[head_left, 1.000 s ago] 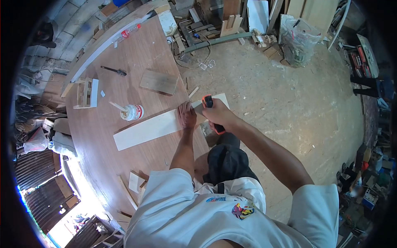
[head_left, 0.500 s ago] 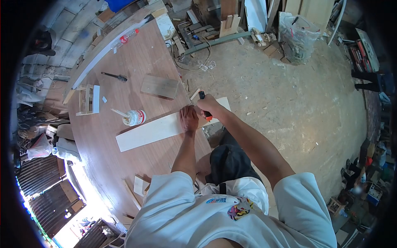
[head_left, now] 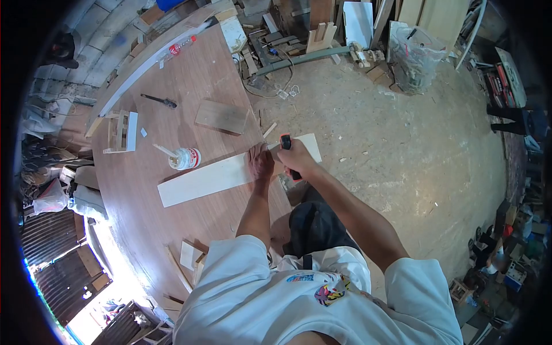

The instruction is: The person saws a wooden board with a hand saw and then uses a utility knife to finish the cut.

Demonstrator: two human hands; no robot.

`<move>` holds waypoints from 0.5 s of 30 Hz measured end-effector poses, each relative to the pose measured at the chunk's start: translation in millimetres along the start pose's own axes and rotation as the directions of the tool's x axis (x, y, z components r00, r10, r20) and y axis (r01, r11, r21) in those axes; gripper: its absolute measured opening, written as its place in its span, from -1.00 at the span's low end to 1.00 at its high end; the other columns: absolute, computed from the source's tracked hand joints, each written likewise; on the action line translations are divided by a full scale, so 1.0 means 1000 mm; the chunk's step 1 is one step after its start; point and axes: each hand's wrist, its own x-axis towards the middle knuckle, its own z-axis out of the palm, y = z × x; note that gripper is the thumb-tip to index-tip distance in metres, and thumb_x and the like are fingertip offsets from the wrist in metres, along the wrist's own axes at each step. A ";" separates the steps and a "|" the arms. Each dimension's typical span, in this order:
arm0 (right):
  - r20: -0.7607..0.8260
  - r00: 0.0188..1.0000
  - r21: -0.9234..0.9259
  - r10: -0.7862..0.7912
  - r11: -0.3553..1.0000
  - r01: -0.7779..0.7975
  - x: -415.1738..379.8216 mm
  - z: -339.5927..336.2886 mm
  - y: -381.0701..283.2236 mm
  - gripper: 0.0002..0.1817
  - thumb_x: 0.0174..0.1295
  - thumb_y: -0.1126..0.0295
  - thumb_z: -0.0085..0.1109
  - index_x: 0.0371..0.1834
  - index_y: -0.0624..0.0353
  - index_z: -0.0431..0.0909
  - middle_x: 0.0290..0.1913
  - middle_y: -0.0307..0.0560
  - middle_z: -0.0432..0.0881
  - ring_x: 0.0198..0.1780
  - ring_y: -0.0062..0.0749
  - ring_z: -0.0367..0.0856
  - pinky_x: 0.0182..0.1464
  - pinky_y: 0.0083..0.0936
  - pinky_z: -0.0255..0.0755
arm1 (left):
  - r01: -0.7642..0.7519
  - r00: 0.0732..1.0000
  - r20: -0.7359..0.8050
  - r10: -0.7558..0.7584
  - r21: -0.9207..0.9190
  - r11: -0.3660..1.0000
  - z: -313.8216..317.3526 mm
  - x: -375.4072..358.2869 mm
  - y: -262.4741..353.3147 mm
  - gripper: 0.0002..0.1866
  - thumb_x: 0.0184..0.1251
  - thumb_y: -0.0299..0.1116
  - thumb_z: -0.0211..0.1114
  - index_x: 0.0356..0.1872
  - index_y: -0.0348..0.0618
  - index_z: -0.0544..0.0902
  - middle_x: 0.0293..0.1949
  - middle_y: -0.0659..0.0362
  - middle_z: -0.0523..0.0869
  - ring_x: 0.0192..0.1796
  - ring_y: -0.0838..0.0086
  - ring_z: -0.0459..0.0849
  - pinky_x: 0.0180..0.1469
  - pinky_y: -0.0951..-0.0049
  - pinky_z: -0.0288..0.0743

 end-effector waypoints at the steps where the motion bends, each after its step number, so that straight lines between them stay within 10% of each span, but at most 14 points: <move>1: 0.033 0.999 0.068 0.017 0.997 -0.019 -0.008 -0.004 -0.011 -0.91 0.17 0.52 -0.02 -0.26 0.21 0.33 -0.67 -0.15 0.38 -0.71 -0.47 0.43 -0.70 -0.39 0.36 | -0.001 1.000 0.002 0.001 -0.001 1.000 -0.004 0.002 0.003 -0.82 0.25 -0.42 0.18 -0.18 -0.21 0.66 -0.12 0.07 0.68 0.02 0.13 0.60 0.16 0.15 0.43; 13: -0.073 0.963 -0.025 -0.260 0.966 0.259 -0.155 -0.001 0.041 -0.86 0.28 0.53 0.03 -0.13 0.23 0.39 -0.55 -0.23 0.44 -0.72 -0.54 0.41 -0.70 -0.46 0.33 | 0.034 0.999 0.014 -0.033 -0.045 0.998 -0.010 0.003 0.006 -0.78 0.31 -0.40 0.17 -0.08 -0.17 0.67 0.01 0.12 0.65 0.15 0.21 0.54 0.26 0.19 0.40; 15: -0.120 0.972 -0.090 -0.202 0.977 0.192 -0.172 0.000 0.044 -0.77 0.19 0.54 0.08 -0.08 0.32 0.44 -0.44 -0.08 0.51 -0.38 -0.44 0.54 -0.27 -0.45 0.46 | 0.041 0.999 0.000 -0.042 -0.035 0.999 -0.009 0.004 0.007 -0.77 0.30 -0.40 0.18 -0.08 -0.17 0.67 0.02 0.13 0.65 0.16 0.22 0.55 0.28 0.19 0.39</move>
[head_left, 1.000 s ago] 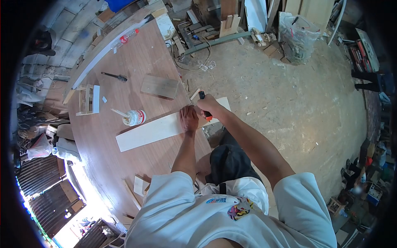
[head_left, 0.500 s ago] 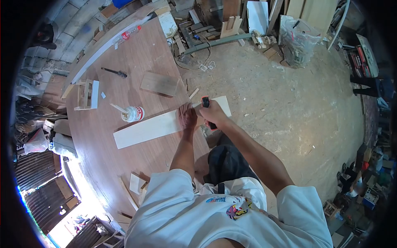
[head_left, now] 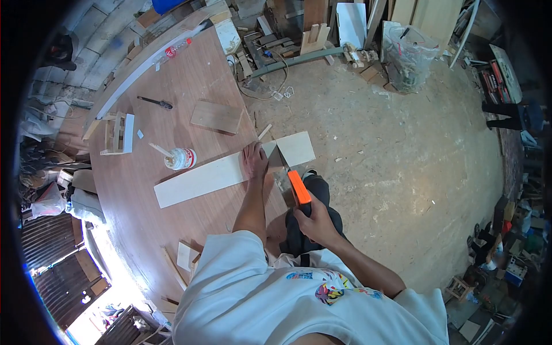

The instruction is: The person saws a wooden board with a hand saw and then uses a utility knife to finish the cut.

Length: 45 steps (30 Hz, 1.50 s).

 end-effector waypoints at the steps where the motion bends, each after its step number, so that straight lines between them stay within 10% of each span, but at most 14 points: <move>1: 0.002 1.000 0.001 0.001 1.000 -0.001 -0.004 0.001 0.010 -0.77 0.19 0.54 0.08 -0.08 0.32 0.44 -0.44 -0.08 0.51 -0.38 -0.44 0.54 -0.27 -0.45 0.46 | 0.001 1.000 0.000 -0.001 0.003 1.000 0.000 0.000 0.000 -0.77 0.30 -0.40 0.18 -0.08 -0.17 0.67 0.02 0.13 0.65 0.16 0.22 0.55 0.28 0.19 0.39; 4: -0.072 0.944 -0.059 -0.322 0.946 0.319 -0.013 0.007 0.051 -0.70 0.18 0.57 0.09 0.01 0.31 0.46 -0.41 -0.09 0.53 -0.33 -0.47 0.55 -0.20 -0.46 0.46 | 0.006 1.000 -0.008 -0.006 0.007 1.000 0.002 0.000 0.000 -0.78 0.30 -0.40 0.18 -0.09 -0.17 0.68 0.02 0.14 0.65 0.16 0.23 0.55 0.27 0.20 0.40; 11: -0.011 0.985 0.079 -0.174 0.981 0.175 -0.043 0.013 0.095 -0.83 0.18 0.67 0.10 -0.19 0.26 0.42 -0.33 -0.15 0.44 -0.26 -0.50 0.46 -0.16 -0.55 0.38 | 0.059 0.997 0.044 -0.057 -0.049 0.997 -0.003 0.002 0.004 -0.74 0.32 -0.34 0.18 -0.03 -0.17 0.65 0.05 0.11 0.63 0.22 0.19 0.50 0.35 0.16 0.29; 13: -0.051 0.966 0.001 -0.254 0.967 0.254 -0.040 0.012 0.102 -0.57 0.17 0.62 0.13 0.15 0.26 0.46 -0.40 -0.06 0.52 -0.33 -0.42 0.56 -0.19 -0.46 0.47 | 0.085 0.991 0.107 -0.076 -0.074 0.994 -0.008 0.000 0.004 -0.68 0.30 -0.29 0.20 0.01 -0.19 0.63 0.08 0.10 0.61 0.25 0.18 0.46 0.38 0.12 0.24; 24: -0.063 0.974 0.011 -0.217 0.976 0.219 -0.012 0.005 0.041 -0.83 0.15 0.66 0.08 -0.19 0.29 0.42 -0.34 -0.09 0.43 -0.25 -0.42 0.43 -0.09 -0.51 0.37 | -0.448 0.790 0.470 0.393 0.004 0.894 -0.049 0.002 -0.011 0.11 -0.02 0.29 0.42 0.47 -0.21 0.22 0.37 -0.19 0.26 0.46 -0.06 0.19 0.51 -0.11 0.04; 35: 0.025 0.995 -0.033 -0.092 0.995 0.093 -0.010 -0.010 -0.023 -0.84 0.13 0.62 0.04 -0.21 0.31 0.41 -0.38 -0.11 0.43 -0.25 -0.47 0.43 -0.12 -0.52 0.38 | -0.413 0.854 0.374 0.361 0.065 0.909 -0.031 0.013 -0.017 0.14 -0.17 0.25 0.48 0.45 -0.18 0.27 0.44 0.01 0.30 0.50 0.17 0.22 0.52 0.02 0.08; 37: 0.017 0.972 -0.070 -0.235 0.969 0.236 -0.035 -0.013 -0.040 -0.50 0.14 0.58 0.07 0.23 0.31 0.44 -0.32 0.20 0.64 -0.28 -0.14 0.71 -0.16 -0.32 0.51 | -0.411 0.855 0.370 0.363 0.058 0.910 -0.031 0.016 -0.016 0.12 -0.17 0.23 0.49 0.44 -0.18 0.28 0.43 0.01 0.31 0.50 0.18 0.22 0.51 0.02 0.08; 41: 0.093 0.993 -0.092 -0.072 0.992 0.081 -0.058 -0.024 -0.048 -0.50 0.15 0.59 0.07 0.23 0.33 0.42 -0.28 0.27 0.64 -0.09 -0.01 0.75 -0.11 -0.30 0.52 | -0.411 0.859 0.352 0.371 0.042 0.911 -0.033 0.014 -0.013 0.09 -0.18 0.22 0.49 0.41 -0.20 0.34 0.41 -0.04 0.34 0.49 0.15 0.23 0.50 -0.01 0.10; 43: 0.002 0.990 -0.028 -0.141 0.990 0.141 -0.040 -0.016 -0.023 -0.79 0.14 0.66 0.04 -0.14 0.30 0.43 -0.36 -0.09 0.45 -0.25 -0.49 0.45 -0.13 -0.52 0.38 | -0.406 0.860 0.360 0.363 0.050 0.913 -0.035 0.013 -0.014 0.08 -0.18 0.22 0.49 0.40 -0.20 0.35 0.40 -0.05 0.35 0.49 0.14 0.24 0.49 -0.02 0.10; 45: -0.005 0.969 -0.079 -0.249 0.966 0.247 0.006 -0.006 0.024 -0.79 0.13 0.65 0.06 -0.14 0.30 0.44 -0.35 -0.08 0.46 -0.25 -0.49 0.45 -0.14 -0.52 0.39 | -0.411 0.863 0.336 0.377 0.036 0.911 -0.032 0.013 -0.015 0.06 -0.17 0.20 0.49 0.39 -0.19 0.36 0.39 -0.06 0.37 0.48 0.12 0.26 0.48 -0.03 0.12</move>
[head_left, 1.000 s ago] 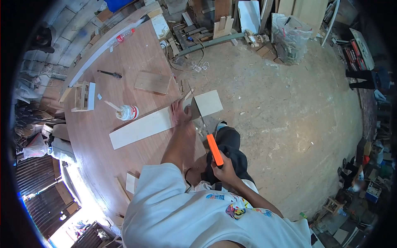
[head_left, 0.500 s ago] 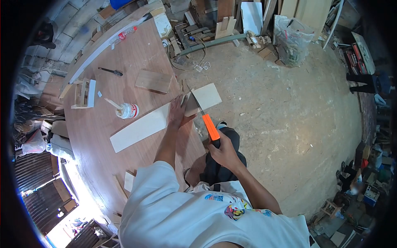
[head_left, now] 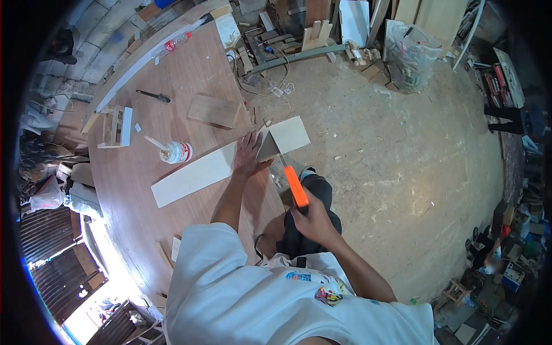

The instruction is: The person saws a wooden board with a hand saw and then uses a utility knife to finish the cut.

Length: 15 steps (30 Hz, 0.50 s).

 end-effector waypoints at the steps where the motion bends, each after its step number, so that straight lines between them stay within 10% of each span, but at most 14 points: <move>1: 0.024 0.999 0.007 0.045 0.999 -0.045 0.021 0.008 0.025 -0.79 0.13 0.65 0.06 -0.14 0.31 0.44 -0.36 -0.07 0.47 -0.28 -0.50 0.46 -0.17 -0.52 0.40 | -0.006 1.000 0.003 0.006 0.000 1.000 -0.002 0.001 0.002 0.06 -0.17 0.20 0.49 0.39 -0.19 0.36 0.39 -0.06 0.37 0.48 0.12 0.26 0.48 -0.03 0.12; 6: 0.063 0.987 -0.034 0.147 0.989 -0.145 0.036 0.015 0.018 -0.79 0.14 0.64 0.06 -0.14 0.31 0.45 -0.38 -0.07 0.48 -0.37 -0.51 0.47 -0.27 -0.51 0.42 | 0.037 0.997 0.065 -0.037 0.007 0.999 -0.006 0.003 0.005 0.06 -0.17 0.18 0.50 0.40 -0.17 0.36 0.37 -0.07 0.39 0.46 0.07 0.27 0.48 -0.06 0.11; 9: -0.044 0.996 -0.025 -0.078 0.997 0.077 -0.009 0.002 -0.026 -0.76 0.13 0.64 0.07 -0.11 0.33 0.45 -0.38 -0.05 0.49 -0.40 -0.46 0.49 -0.29 -0.47 0.43 | 0.026 0.999 0.020 -0.027 0.016 1.000 -0.001 0.001 0.003 0.07 -0.19 0.18 0.50 0.41 -0.17 0.36 0.36 -0.07 0.40 0.44 0.07 0.30 0.48 -0.07 0.12; 12: 0.036 0.986 0.074 0.163 0.983 -0.165 -0.023 -0.008 -0.044 -0.73 0.13 0.64 0.08 -0.07 0.33 0.46 -0.35 0.00 0.51 -0.37 -0.36 0.51 -0.23 -0.41 0.44 | 0.026 0.999 0.022 -0.026 -0.009 1.000 0.000 0.000 0.002 0.10 -0.23 0.11 0.54 0.43 -0.18 0.34 0.35 -0.10 0.41 0.43 0.04 0.32 0.46 -0.06 0.14; 15: -0.053 0.992 -0.027 -0.111 0.994 0.109 0.009 0.013 0.002 -0.73 0.14 0.61 0.08 -0.06 0.33 0.47 -0.40 -0.02 0.53 -0.40 -0.38 0.50 -0.28 -0.43 0.42 | 0.027 1.000 0.012 -0.027 0.041 0.999 -0.003 0.000 0.005 0.10 -0.23 0.12 0.54 0.43 -0.18 0.35 0.36 -0.08 0.41 0.41 0.05 0.33 0.44 -0.04 0.17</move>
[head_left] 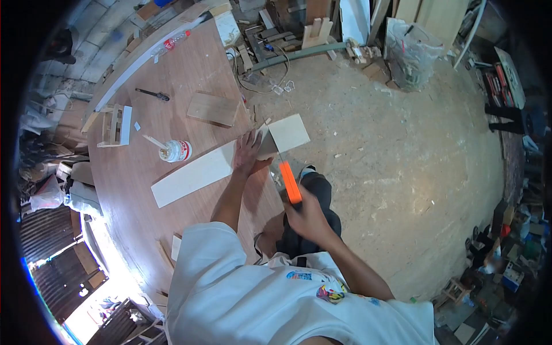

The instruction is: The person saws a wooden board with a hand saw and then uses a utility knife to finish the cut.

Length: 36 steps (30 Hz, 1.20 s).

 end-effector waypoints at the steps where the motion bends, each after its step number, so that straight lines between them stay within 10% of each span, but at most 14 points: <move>1: 0.011 0.999 -0.046 0.049 0.998 -0.048 0.021 0.007 0.020 -0.74 0.14 0.60 0.07 -0.07 0.34 0.48 -0.42 -0.05 0.54 -0.41 -0.41 0.49 -0.29 -0.45 0.42 | -0.009 1.000 0.006 0.009 -0.003 1.000 0.005 -0.003 0.000 0.10 -0.23 0.12 0.54 0.43 -0.18 0.35 0.36 -0.08 0.41 0.41 0.05 0.33 0.44 -0.04 0.17; 11: 0.058 0.982 0.050 0.178 0.982 -0.181 -0.022 -0.023 -0.054 -0.79 0.16 0.59 0.08 -0.11 0.31 0.49 -0.37 -0.04 0.57 -0.25 -0.44 0.57 -0.07 -0.49 0.44 | 0.011 0.999 0.034 -0.010 -0.035 0.999 0.003 -0.002 0.001 0.09 -0.23 0.16 0.53 0.41 -0.15 0.36 0.36 -0.06 0.40 0.41 0.04 0.32 0.43 -0.07 0.18; 17: 0.037 0.994 -0.013 0.103 0.995 -0.103 0.065 0.012 0.051 -0.78 0.13 0.59 0.08 -0.13 0.34 0.44 -0.51 -0.05 0.45 -0.42 -0.45 0.44 -0.31 -0.39 0.40 | -0.006 1.000 0.004 0.006 -0.032 0.999 0.002 -0.001 0.002 0.07 -0.22 0.17 0.50 0.41 -0.13 0.38 0.36 -0.04 0.40 0.41 0.04 0.32 0.44 -0.08 0.17; 29: -0.020 0.999 0.040 0.041 0.998 -0.040 0.023 0.005 0.030 -0.78 0.14 0.60 0.12 -0.13 0.32 0.46 -0.46 -0.03 0.46 -0.36 -0.47 0.41 -0.24 -0.42 0.40 | -0.012 0.999 0.051 0.012 -0.006 1.000 0.003 -0.001 -0.001 0.15 -0.27 0.20 0.56 0.46 -0.09 0.32 0.39 -0.01 0.36 0.46 0.12 0.28 0.49 -0.06 0.12; 31: 0.063 0.993 0.014 0.096 0.995 -0.097 0.061 0.015 0.077 -0.47 0.09 0.57 0.09 0.22 0.23 0.45 -0.45 0.24 0.58 -0.30 0.25 0.64 -0.24 -0.22 0.47 | 0.031 0.999 0.038 -0.031 -0.003 1.000 0.000 0.002 0.001 0.09 -0.26 0.21 0.51 0.41 -0.09 0.38 0.36 0.02 0.40 0.43 0.11 0.31 0.47 -0.03 0.16; 36: 0.069 0.989 -0.021 0.132 0.991 -0.131 0.047 0.010 0.031 -0.62 0.11 0.59 0.11 0.05 0.29 0.47 -0.45 0.10 0.54 -0.34 -0.15 0.59 -0.22 -0.31 0.45 | 0.030 0.999 0.034 -0.029 -0.027 0.999 0.000 0.000 -0.002 0.08 -0.23 0.22 0.50 0.41 -0.09 0.38 0.37 0.01 0.39 0.43 0.10 0.31 0.47 -0.03 0.14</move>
